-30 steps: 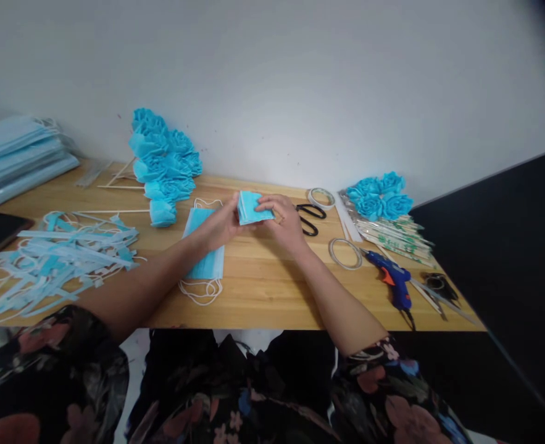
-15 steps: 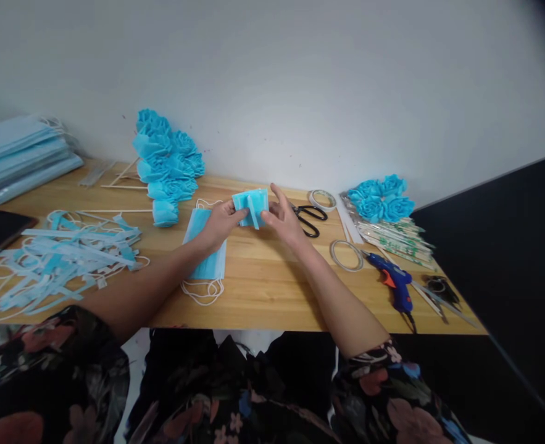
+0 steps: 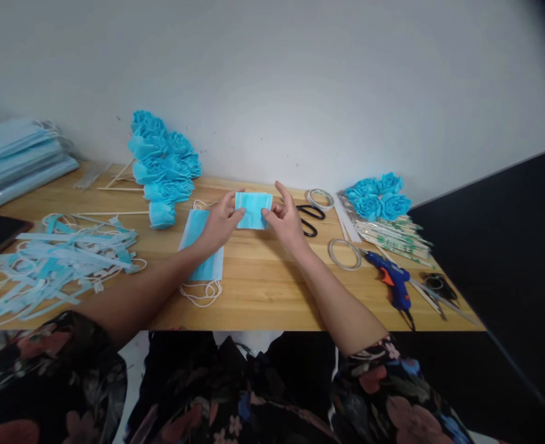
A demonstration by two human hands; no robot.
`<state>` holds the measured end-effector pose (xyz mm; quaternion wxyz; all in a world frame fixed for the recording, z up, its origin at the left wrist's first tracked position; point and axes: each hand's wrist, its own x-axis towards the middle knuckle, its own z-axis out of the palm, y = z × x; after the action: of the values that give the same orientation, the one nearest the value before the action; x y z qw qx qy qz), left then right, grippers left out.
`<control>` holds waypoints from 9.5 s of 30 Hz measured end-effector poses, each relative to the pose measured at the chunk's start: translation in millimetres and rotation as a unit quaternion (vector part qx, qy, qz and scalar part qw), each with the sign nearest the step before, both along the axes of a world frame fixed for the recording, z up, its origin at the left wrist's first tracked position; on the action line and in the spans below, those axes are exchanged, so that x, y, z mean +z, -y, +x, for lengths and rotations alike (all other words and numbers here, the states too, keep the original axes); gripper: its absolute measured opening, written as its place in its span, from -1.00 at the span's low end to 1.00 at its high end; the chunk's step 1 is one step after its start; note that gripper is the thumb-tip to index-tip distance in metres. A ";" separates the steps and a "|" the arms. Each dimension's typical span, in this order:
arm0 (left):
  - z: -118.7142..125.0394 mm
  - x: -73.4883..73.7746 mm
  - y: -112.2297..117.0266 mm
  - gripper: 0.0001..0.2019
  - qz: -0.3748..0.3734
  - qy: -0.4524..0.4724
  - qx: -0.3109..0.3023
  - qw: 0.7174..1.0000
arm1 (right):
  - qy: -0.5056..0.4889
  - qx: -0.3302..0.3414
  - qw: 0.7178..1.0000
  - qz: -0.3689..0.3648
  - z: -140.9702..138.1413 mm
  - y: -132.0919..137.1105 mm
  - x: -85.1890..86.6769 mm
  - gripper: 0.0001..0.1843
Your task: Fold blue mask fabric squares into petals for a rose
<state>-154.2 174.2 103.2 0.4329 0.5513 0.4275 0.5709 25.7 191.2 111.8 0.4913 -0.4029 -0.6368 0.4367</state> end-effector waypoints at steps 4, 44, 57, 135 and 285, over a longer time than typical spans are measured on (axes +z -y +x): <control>-3.3 3.9 3.8 -0.31 -0.007 -0.016 0.010 1.000 | -0.018 -0.022 1.000 0.005 0.9 -0.8 0.8 -0.27; -8.1 4.6 -2.4 -0.75 0.023 -0.154 0.046 0.987 | 0.087 -0.021 0.995 0.038 5.1 -4.0 -2.2 -0.68; -8.9 4.2 -7.6 -0.83 0.047 -0.175 0.079 0.980 | 0.143 -0.024 0.986 0.082 7.7 -3.2 4.6 -0.82; 4.6 2.3 8.9 -0.67 0.031 -0.158 -0.069 0.985 | 0.101 0.001 0.995 0.022 0.1 11.7 8.8 -0.61; -15.1 23.2 -16.9 -0.54 -0.047 -0.116 -0.073 0.989 | -0.048 -0.011 0.996 -0.075 7.9 -17.1 -13.1 -0.42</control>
<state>-169.4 191.0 126.4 0.4460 0.6226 0.4598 0.4494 33.6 208.3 98.7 0.4944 -0.4248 -0.5731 0.4966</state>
